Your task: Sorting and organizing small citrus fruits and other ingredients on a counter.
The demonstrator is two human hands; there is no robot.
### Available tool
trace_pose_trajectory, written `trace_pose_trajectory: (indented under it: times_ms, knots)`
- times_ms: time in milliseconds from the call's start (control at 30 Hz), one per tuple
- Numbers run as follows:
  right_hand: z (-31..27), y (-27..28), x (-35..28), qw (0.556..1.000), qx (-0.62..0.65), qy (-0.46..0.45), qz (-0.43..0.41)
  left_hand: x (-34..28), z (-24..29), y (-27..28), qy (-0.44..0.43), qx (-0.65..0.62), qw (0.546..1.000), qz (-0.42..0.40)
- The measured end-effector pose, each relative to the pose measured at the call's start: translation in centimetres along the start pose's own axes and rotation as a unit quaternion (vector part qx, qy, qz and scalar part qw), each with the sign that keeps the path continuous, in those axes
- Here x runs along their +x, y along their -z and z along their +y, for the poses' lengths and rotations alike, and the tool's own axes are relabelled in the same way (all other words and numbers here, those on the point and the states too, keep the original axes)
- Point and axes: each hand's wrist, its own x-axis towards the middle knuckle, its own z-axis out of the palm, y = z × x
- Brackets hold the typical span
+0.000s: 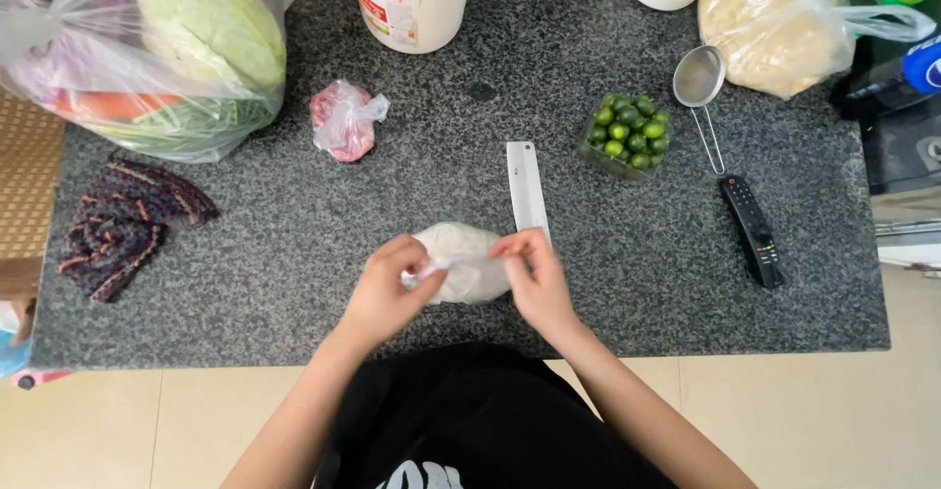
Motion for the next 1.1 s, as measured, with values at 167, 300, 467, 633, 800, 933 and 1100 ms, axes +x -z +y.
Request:
trace_pose_trajectory:
  times_ms: [167, 300, 467, 633, 800, 933, 1100]
  knots:
    - [1.4, 1.6, 0.7, 0.988, 0.116, -0.021, 0.101, -1.6, 0.0, 0.5, 0.083, -0.075, 0.992, 0.062]
    - [-8.0, -0.3, 0.5, 0.984, -0.124, 0.131, 0.011, -1.7, 1.7, 0.0, 0.072, -0.110, 0.989, 0.060]
    - [-6.9, -1.1, 0.6, 0.960, -0.239, 0.121, -0.083, -0.9, 5.0, 0.1, 0.078, 0.046, 0.992, 0.083]
    - [-3.8, 2.9, 0.7, 0.977, -0.193, 0.084, 0.039, -1.8, 4.2, 1.2, 0.107, 0.100, 0.974, 0.172]
    - [-3.1, 5.5, 0.1, 0.987, -0.117, -0.023, 0.106, -1.9, 3.7, 2.0, 0.295, 0.048, 0.944, 0.143]
    - [-6.6, 5.1, 0.2, 0.965, -0.226, 0.016, 0.130, -2.3, 2.8, 1.1, 0.214, -0.233, 0.938, 0.142]
    - [-10.4, 2.0, 1.2, 0.965, -0.179, 0.184, 0.058, -2.0, 4.8, 1.6, 0.186, -0.267, 0.940, 0.108]
